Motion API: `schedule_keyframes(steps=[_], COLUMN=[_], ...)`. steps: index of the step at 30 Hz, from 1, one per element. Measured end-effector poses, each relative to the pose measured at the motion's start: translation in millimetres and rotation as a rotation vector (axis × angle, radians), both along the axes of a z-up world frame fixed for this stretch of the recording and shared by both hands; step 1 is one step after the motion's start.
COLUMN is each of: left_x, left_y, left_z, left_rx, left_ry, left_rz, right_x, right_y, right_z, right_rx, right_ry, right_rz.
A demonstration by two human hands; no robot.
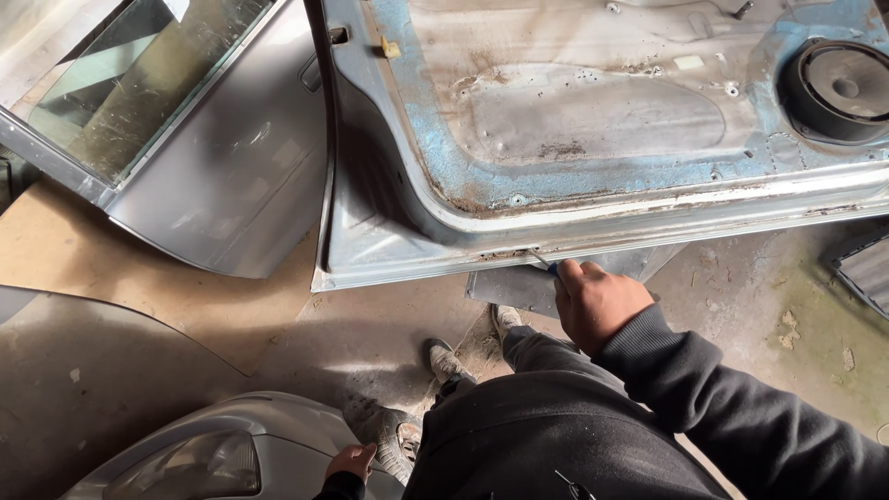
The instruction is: Dismantling or inspecting a car door panel using a screwdriver to pry and loosen parts.
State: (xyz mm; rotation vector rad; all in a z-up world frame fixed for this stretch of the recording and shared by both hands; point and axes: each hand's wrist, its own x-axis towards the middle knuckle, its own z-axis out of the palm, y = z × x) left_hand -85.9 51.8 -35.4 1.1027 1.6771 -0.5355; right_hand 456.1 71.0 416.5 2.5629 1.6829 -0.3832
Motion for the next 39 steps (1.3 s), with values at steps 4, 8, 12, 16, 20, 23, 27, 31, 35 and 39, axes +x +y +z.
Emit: schedule_keyframes(steps=[4,8,12,16,20,23,27,31,35,39], left_x=[-7,-1,-8,-3,-10,-5,-10,-15,-9,-9], left_y=[-8,-10,-15,-5,-17,-19,-23,-23,-20,-21], left_z=[0,2,3,2,-8,0,-8,-13,-14,-7], left_rx=[0.012,0.018,-0.005,0.006,0.060,0.033,0.067,0.057,0.069,0.026], left_ry=[-0.056,-0.103,-0.047,0.030,-0.018,0.018,-0.028,-0.007,-0.021,0.037], left_rz=[0.016,0.118,-0.012,-0.130,-0.146,-0.100,-0.027,-0.144,-0.110,-0.120], right_x=[-14,10,-12,1,-30,1,-10,-9,-3,-4], right_y=[9,7,8,-3,6,5,-1,-10,-14,-10], right_z=[1,11,-17,-21,-7,-22,7,23,14,-2], right_rx=[0.067,0.054,0.008,0.117,0.050,0.126,0.013,0.201,0.249,0.319], right_ry=[0.042,-0.016,-0.150,-0.047,-0.022,0.021,-0.102,0.181,0.156,0.150], right_rz=[0.029,0.105,0.253,0.145,0.150,0.106,0.137,0.044,0.139,0.183])
